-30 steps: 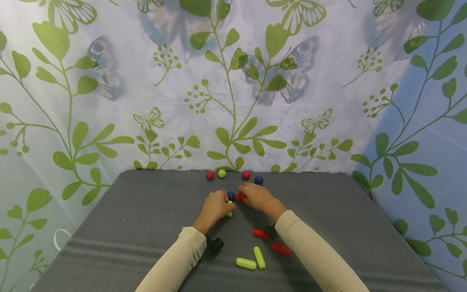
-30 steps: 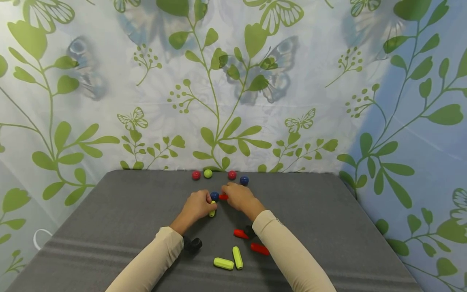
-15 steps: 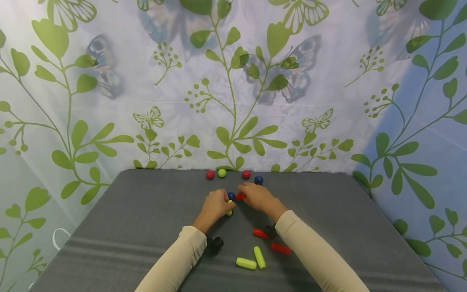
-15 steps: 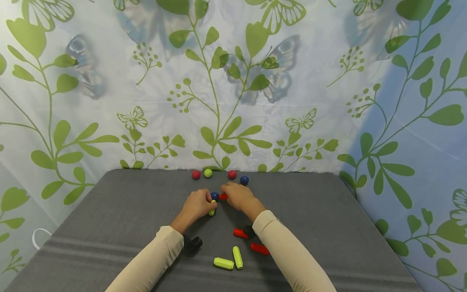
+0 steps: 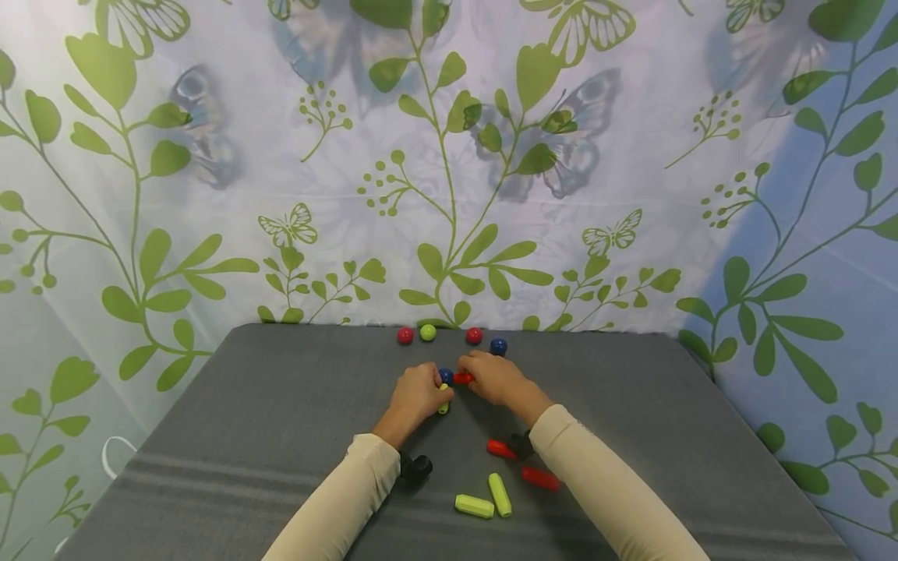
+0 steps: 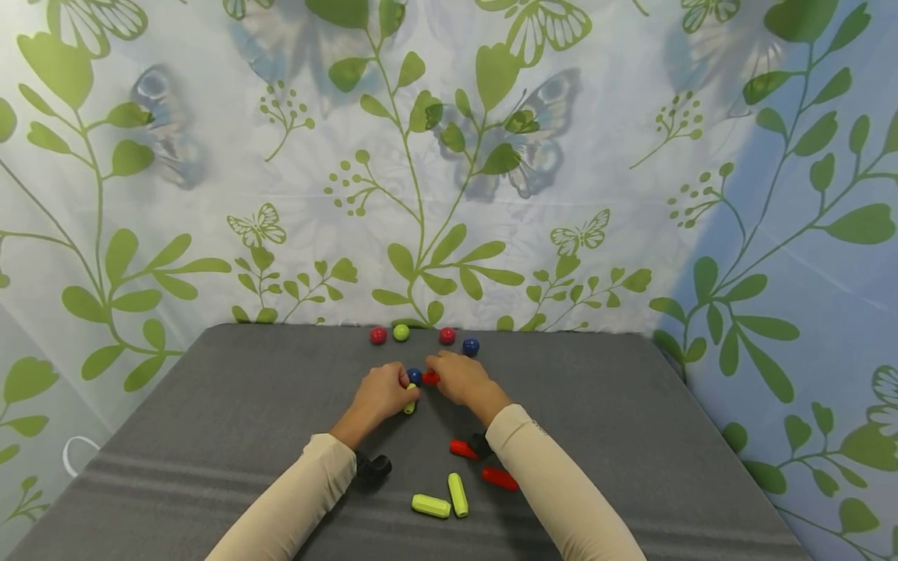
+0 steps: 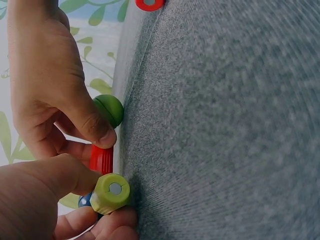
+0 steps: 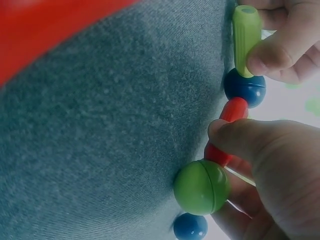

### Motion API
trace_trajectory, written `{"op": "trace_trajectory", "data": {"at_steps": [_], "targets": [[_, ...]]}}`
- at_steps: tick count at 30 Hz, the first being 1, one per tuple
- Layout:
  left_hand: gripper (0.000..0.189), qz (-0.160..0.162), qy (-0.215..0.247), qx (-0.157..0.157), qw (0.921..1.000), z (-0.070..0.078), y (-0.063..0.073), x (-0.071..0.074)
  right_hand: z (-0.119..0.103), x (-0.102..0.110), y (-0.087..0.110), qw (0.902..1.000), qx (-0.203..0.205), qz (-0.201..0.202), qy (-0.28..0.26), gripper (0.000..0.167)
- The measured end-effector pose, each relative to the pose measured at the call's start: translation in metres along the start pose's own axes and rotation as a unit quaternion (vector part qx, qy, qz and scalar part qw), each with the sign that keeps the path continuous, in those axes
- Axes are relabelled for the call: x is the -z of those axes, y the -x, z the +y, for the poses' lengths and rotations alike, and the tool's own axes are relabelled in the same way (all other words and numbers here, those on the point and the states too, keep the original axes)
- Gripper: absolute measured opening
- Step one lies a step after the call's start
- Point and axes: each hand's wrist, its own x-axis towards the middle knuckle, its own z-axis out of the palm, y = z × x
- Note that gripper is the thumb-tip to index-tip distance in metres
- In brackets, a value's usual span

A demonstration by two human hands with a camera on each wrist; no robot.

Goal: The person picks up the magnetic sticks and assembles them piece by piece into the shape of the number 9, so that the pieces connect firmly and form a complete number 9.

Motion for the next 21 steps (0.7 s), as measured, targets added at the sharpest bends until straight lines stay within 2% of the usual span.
{"op": "trace_trajectory", "data": {"at_steps": [10, 15, 21], "targets": [[0.025, 0.003, -0.005, -0.002, 1.0, -0.0004, -0.001, 0.0005, 0.0008, 0.0028, 0.0001, 0.9999, 0.007, -0.004, -0.01, 0.021], [0.026, 0.0, -0.006, -0.01, 0.9999, -0.0008, -0.0011, 0.002, -0.0012, 0.0055, 0.0006, 0.9997, 0.016, 0.011, -0.018, 0.028], [0.024, -0.003, -0.005, -0.015, 0.9999, -0.0007, 0.0001, 0.003, -0.0051, 0.0051, -0.0044, 0.9957, 0.075, 0.044, -0.03, 0.032]]}}
